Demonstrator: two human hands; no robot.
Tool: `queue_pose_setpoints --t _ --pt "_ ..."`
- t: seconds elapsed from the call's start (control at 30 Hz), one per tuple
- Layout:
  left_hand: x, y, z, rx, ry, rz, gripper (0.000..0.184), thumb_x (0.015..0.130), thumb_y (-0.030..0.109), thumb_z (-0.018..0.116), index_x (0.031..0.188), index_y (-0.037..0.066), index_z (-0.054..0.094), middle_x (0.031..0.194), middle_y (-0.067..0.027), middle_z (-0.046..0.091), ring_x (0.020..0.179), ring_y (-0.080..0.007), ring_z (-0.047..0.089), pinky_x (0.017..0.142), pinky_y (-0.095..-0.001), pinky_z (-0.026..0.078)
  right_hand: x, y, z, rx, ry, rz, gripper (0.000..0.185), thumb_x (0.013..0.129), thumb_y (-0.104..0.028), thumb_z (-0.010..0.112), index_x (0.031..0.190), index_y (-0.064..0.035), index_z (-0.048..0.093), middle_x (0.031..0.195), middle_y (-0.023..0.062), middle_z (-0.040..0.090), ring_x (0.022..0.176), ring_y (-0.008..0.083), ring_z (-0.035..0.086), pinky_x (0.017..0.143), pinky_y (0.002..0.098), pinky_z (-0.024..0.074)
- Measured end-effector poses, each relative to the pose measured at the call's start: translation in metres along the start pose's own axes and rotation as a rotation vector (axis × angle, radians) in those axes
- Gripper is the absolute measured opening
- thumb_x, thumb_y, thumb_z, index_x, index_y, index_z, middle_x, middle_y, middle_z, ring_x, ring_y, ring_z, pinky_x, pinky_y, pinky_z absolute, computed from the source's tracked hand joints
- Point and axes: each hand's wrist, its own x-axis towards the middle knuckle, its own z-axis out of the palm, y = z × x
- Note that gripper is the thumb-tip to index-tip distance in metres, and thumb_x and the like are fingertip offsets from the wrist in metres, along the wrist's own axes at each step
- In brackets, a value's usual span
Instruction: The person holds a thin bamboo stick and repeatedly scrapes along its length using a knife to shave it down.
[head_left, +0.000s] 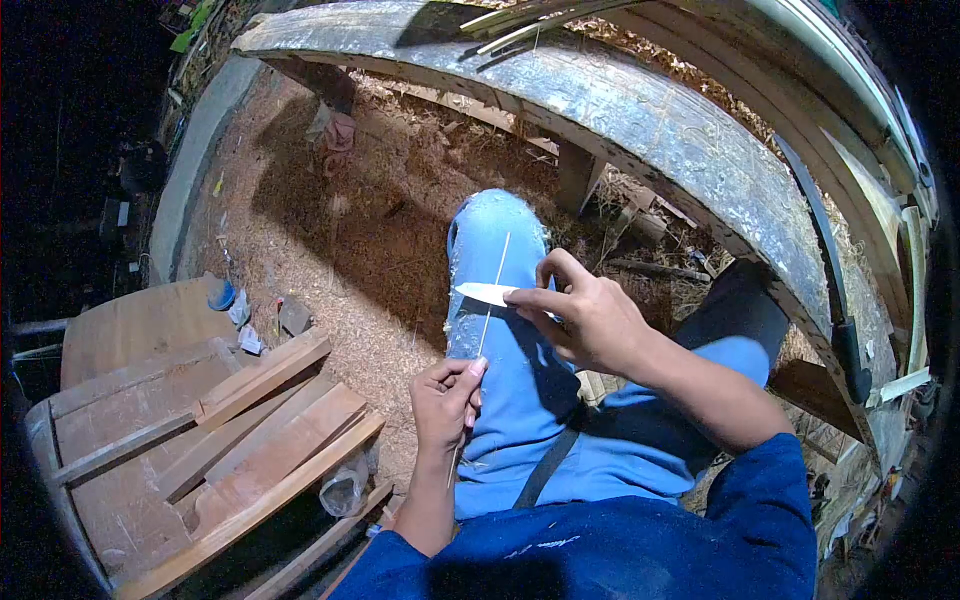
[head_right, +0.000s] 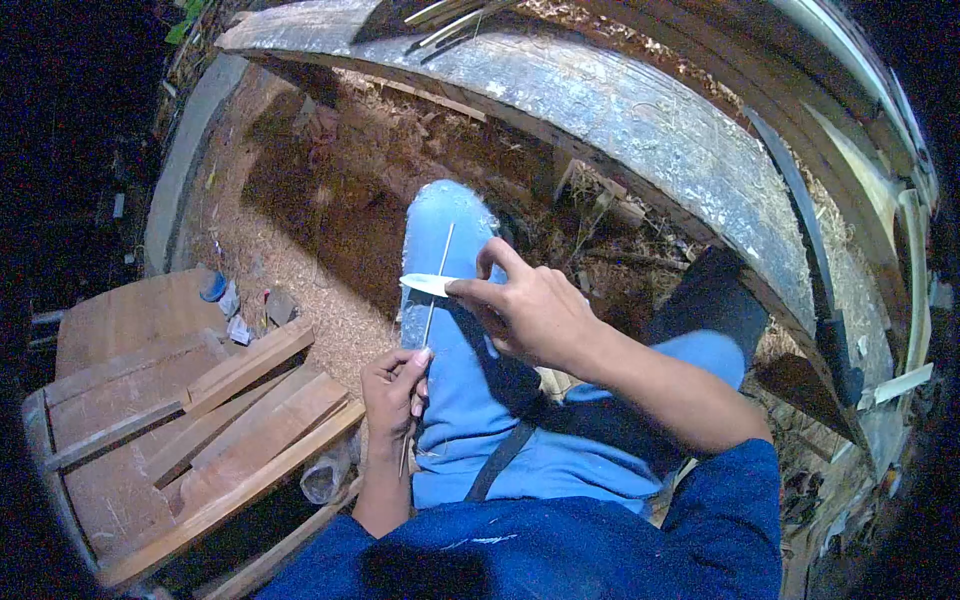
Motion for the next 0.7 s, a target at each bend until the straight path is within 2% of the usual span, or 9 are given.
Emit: queue_pose_setpoints --t 0.13,0.23,0.27,0.33,0.4,0.47,0.57,0.6,0.7 --pt "0.001 0.002 0.001 -0.002 0.011 -0.019 0.016 0.097 0.014 0.079 0.09 0.001 0.074 0.06 -0.0012 0.063 0.039 -0.0045 0.047 0.036 -0.021 0.033 -0.003 0.005 0.003 -0.025 0.067 -0.012 0.03 0.093 -0.018 0.074 0.122 -0.021 0.075 0.107 0.0148 0.062 0.07 0.0391 0.071 0.064 0.0511 0.0598" --pt "0.001 0.0 0.001 0.008 0.017 -0.004 0.017 0.096 0.017 0.079 0.09 0.002 0.074 0.059 -0.0002 0.062 0.038 -0.0048 0.046 0.036 -0.0213 0.032 -0.006 -0.007 0.005 -0.061 0.021 -0.026 0.021 0.093 -0.019 0.077 0.115 -0.0178 0.078 0.083 0.0124 0.061 0.068 0.0343 0.069 0.057 0.0463 0.0565" --pt "0.002 0.0 0.001 0.007 0.018 0.007 0.017 0.096 0.017 0.08 0.09 0.002 0.074 0.059 -0.0001 0.062 0.039 -0.0046 0.046 0.036 -0.0212 0.032 -0.011 -0.015 0.0 -0.092 -0.085 0.027 0.019 0.093 -0.018 0.077 0.112 -0.0168 0.078 0.085 0.0123 0.061 0.07 0.0342 0.07 0.058 0.0465 0.0571" --pt "0.001 0.002 0.002 0.016 0.029 0.006 0.015 0.096 0.014 0.08 0.09 0.001 0.074 0.06 -0.0003 0.063 0.04 -0.0041 0.047 0.037 -0.0207 0.032 -0.02 -0.008 0.006 -0.074 -0.124 0.029 0.037 0.086 -0.018 0.076 0.123 -0.0221 0.074 0.094 0.0143 0.062 0.075 0.0387 0.072 0.063 0.0516 0.0595" --pt "-0.001 0.001 0.001 0.02 0.041 -0.001 0.013 0.096 0.01 0.079 0.09 0.001 0.074 0.061 -0.0004 0.063 0.041 -0.0036 0.048 0.037 -0.0202 0.033 -0.015 0.006 0.004 -0.051 0.01 0.057 0.038 0.085 -0.016 0.076 0.123 -0.021 0.074 0.093 0.0144 0.061 0.074 0.0386 0.071 0.063 0.0515 0.0594" --pt "-0.002 -0.001 0.003 -0.013 0.045 0.009 0.013 0.096 0.011 0.08 0.091 0.001 0.074 0.061 -0.0004 0.063 0.041 -0.0035 0.049 0.037 -0.0202 0.033 -0.007 0.01 -0.006 -0.082 0.085 0.181 0.03 0.088 -0.017 0.075 0.118 -0.0182 0.075 0.094 0.0131 0.062 0.073 0.0378 0.07 0.063 0.0502 0.0605" --pt "0.0 -0.002 0.004 0.025 0.056 0.01 0.013 0.096 0.011 0.08 0.091 0.001 0.074 0.061 -0.0005 0.063 0.042 -0.0035 0.049 0.037 -0.0204 0.033 -0.017 0.002 0.005 -0.101 0.062 0.027 0.019 0.089 -0.015 0.079 0.107 -0.017 0.077 0.083 0.0102 0.059 0.069 0.033 0.068 0.057 0.0458 0.056" --pt "0.002 -0.003 0.005 0.023 0.054 0.012 0.013 0.096 0.011 0.08 0.091 0.001 0.074 0.061 -0.0005 0.063 0.042 -0.0035 0.049 0.037 -0.0204 0.033 -0.022 -0.007 0.008 -0.108 0.003 0.021 0.019 0.089 -0.018 0.081 0.108 -0.0171 0.078 0.083 0.0098 0.059 0.069 0.0326 0.069 0.057 0.0459 0.0569" --pt "0.001 -0.004 0.0 0.017 0.06 0.003 0.013 0.096 0.011 0.08 0.091 0.001 0.074 0.06 -0.0005 0.063 0.041 -0.0037 0.048 0.037 -0.0206 0.033 -0.016 0.002 0.013 -0.089 0.104 0.058 0.019 0.091 -0.018 0.08 0.11 -0.0182 0.078 0.082 0.0096 0.059 0.064 0.0326 0.067 0.054 0.0461 0.0557"
